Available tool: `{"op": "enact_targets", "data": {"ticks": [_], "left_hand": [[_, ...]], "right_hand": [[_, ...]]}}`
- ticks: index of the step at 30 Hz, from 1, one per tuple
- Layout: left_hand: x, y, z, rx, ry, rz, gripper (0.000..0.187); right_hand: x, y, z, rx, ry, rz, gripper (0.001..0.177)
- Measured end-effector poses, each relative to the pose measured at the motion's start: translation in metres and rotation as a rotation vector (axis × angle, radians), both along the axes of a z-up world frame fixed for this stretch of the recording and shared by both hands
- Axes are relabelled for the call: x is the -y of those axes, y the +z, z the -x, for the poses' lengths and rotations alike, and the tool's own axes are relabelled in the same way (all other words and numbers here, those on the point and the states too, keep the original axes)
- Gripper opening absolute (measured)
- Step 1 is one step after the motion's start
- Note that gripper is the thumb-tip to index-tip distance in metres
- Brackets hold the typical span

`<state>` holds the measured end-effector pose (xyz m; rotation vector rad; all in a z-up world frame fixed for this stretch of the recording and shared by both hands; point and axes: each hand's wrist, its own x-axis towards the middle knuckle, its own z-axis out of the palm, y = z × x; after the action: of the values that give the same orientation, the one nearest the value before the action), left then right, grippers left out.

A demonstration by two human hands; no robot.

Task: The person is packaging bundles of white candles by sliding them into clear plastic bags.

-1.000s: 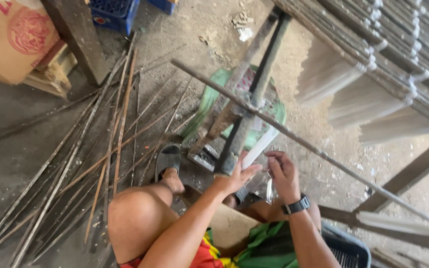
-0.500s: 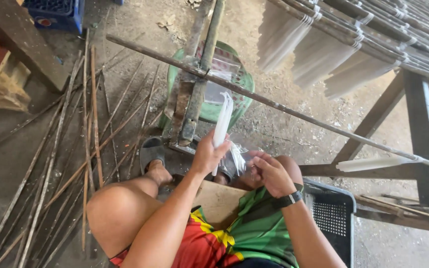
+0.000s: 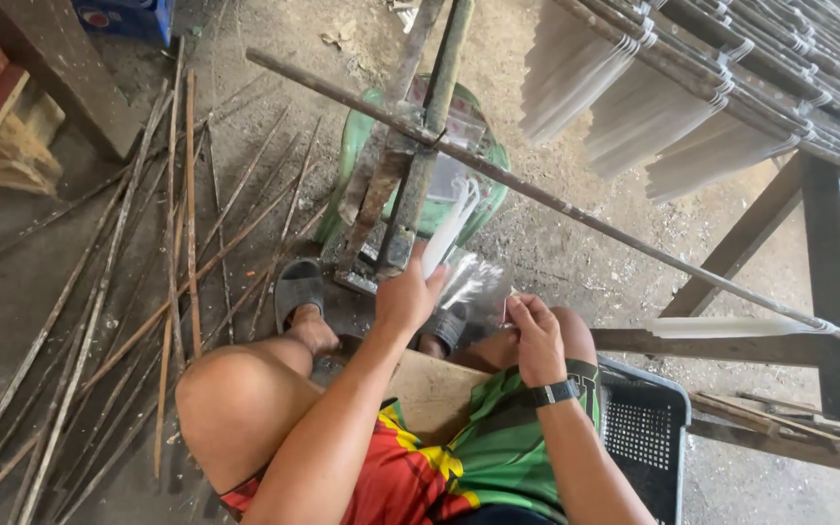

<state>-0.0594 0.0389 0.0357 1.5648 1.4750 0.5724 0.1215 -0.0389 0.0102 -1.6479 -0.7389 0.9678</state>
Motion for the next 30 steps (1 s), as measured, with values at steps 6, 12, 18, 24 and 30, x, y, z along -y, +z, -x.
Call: {"op": "enact_targets", "data": {"ticks": [6,12,18,24,30], "left_hand": [[0.003,-0.021,-0.011,0.61,-0.049,0.022,0.03],[0.012,-0.007,-0.013,0.386,-0.22,0.056,0.025],[0.014,-0.018,-0.024,0.345,-0.279,0.052,0.033],[0.012,-0.023,-0.025,0.42,-0.254,0.106,0.024],[0.013,-0.011,-0.021,0.419,-0.3,0.09,0.027]], "right_hand": [[-0.005,-0.002,0.01,0.017,-0.041,-0.049,0.009],[-0.013,0.018,0.046,-0.067,-0.053,-0.016,0.013],[-0.014,0.008,0.042,-0.193,-0.086,0.01,0.014],[-0.01,0.019,0.049,-0.333,-0.075,0.041,0.018],[-0.009,0.007,0.039,-0.282,-0.068,0.036,0.021]]}}
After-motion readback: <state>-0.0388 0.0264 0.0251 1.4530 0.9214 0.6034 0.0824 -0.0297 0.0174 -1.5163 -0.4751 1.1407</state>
